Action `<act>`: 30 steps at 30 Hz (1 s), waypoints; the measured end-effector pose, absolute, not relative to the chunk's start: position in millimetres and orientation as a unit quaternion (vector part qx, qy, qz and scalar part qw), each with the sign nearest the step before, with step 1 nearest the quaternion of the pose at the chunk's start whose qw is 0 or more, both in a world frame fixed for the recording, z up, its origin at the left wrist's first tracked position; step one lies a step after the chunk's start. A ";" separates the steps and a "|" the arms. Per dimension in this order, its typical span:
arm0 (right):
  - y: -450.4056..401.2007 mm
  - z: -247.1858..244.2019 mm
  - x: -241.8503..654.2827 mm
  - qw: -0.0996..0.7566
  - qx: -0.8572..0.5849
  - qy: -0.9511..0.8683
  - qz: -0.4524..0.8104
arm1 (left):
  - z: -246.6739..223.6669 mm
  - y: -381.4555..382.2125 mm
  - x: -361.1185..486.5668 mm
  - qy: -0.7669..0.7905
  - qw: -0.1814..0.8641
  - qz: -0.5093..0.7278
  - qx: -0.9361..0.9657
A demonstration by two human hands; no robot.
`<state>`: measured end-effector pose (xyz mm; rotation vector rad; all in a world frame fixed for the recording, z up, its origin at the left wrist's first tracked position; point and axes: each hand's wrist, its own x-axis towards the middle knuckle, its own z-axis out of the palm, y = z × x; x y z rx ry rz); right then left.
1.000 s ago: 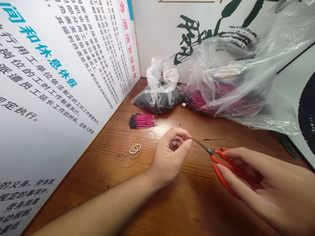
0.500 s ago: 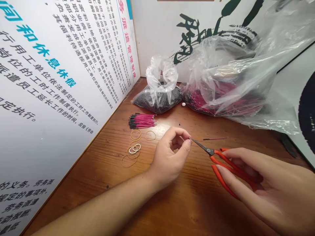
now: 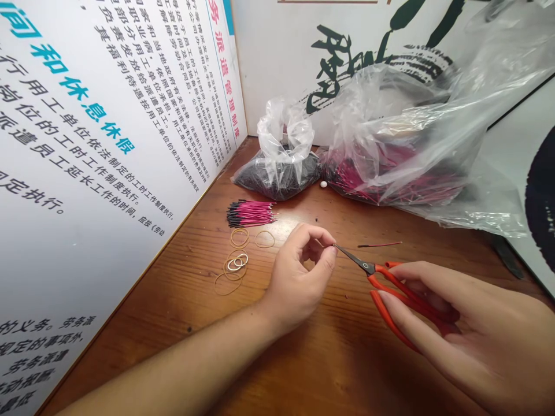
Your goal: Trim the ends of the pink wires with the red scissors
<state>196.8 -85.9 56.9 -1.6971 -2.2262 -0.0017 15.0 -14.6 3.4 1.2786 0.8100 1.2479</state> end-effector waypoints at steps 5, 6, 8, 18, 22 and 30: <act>-84.7 57.9 195.8 0.164 -0.600 -0.783 0.004 | 1.5 -14.8 14.0 0.345 0.540 0.525 0.560; -84.7 57.8 196.4 0.169 -0.598 -0.783 0.004 | 1.3 -14.6 14.1 0.345 0.539 0.526 0.560; -84.9 57.3 197.9 0.172 -0.595 -0.785 0.004 | 1.0 -14.4 14.5 0.345 0.540 0.527 0.559; -84.2 51.1 199.9 0.167 -0.578 -0.796 -0.068 | -0.2 -13.8 15.1 0.341 0.550 0.530 0.548; -86.4 50.1 201.5 0.165 -0.598 -0.780 -0.076 | -0.9 -12.4 14.4 0.342 0.559 0.532 0.536; -83.1 54.7 201.9 0.181 -0.570 -0.800 -0.046 | 0.6 -12.6 15.3 0.346 0.569 0.531 0.524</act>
